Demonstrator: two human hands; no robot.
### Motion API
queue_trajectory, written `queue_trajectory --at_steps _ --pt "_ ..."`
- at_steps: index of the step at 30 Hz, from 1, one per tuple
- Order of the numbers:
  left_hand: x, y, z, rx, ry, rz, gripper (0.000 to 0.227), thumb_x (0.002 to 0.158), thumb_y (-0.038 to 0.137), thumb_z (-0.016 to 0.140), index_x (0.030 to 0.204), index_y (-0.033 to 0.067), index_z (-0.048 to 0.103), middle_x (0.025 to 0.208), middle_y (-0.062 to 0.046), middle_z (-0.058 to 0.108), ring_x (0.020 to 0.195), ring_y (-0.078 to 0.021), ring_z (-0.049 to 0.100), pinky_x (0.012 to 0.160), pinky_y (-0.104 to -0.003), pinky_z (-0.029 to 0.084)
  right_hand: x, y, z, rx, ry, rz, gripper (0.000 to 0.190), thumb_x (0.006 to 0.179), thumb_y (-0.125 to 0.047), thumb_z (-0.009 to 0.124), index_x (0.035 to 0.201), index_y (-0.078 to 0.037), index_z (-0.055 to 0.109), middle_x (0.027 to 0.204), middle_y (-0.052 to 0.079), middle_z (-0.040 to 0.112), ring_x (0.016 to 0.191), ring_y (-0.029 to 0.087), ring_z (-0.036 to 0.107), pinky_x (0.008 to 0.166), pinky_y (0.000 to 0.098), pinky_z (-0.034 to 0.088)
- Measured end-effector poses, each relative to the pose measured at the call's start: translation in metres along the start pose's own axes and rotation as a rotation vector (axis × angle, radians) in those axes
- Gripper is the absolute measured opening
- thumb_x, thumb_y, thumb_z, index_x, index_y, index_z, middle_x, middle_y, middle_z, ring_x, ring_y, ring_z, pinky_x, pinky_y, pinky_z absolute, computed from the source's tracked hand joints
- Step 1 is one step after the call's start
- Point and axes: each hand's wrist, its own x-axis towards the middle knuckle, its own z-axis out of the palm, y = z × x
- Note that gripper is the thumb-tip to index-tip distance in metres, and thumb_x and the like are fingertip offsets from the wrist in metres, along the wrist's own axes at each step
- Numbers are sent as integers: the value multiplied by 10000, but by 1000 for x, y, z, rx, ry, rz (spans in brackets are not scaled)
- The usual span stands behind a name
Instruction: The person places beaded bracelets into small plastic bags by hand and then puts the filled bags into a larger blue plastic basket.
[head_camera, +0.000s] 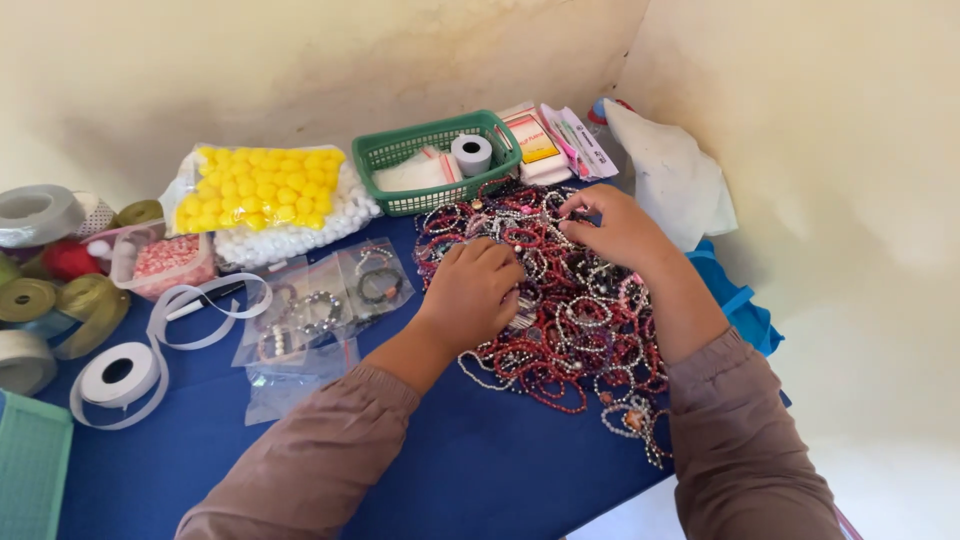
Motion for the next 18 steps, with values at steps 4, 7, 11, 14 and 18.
queue_trajectory --at_steps 4,7,11,14,18 --pt "22 -11 21 28 -50 -125 126 780 196 718 895 145 716 1028 -38 640 1071 -268 597 885 -469 484 11 3 -6 22 -50 145 314 845 -314 769 1055 -85 727 1070 79 731 956 223 693 846 367 553" --pt "37 -23 35 14 -74 -240 145 781 231 729 900 149 719 1046 -57 642 1096 -294 594 913 -483 500 17 15 -4 -30 -45 164 358 844 -350 776 1077 -80 735 1055 98 743 940 248 691 835 389 548" --pt "52 -44 56 39 -154 -356 160 790 260 733 922 170 724 1091 -60 642 1127 -306 587 921 -501 497 24 40 5 -51 -21 140 397 834 -371 782 1098 -78 732 1098 114 736 997 267 691 869 396 540" --pt "65 -57 67 74 -225 -412 180 804 269 730 962 184 724 1109 -56 636 1153 -300 582 944 -496 485 28 49 5 -82 -35 106 414 842 -373 784 1124 -76 722 1132 124 730 1052 285 682 896 406 531" --pt "86 -64 70 133 -336 -503 216 819 265 720 1028 209 720 1153 -55 617 1180 -295 565 963 -498 464 30 59 2 -174 -73 115 380 849 -322 760 1147 -87 729 1156 138 727 1103 316 668 936 422 521"
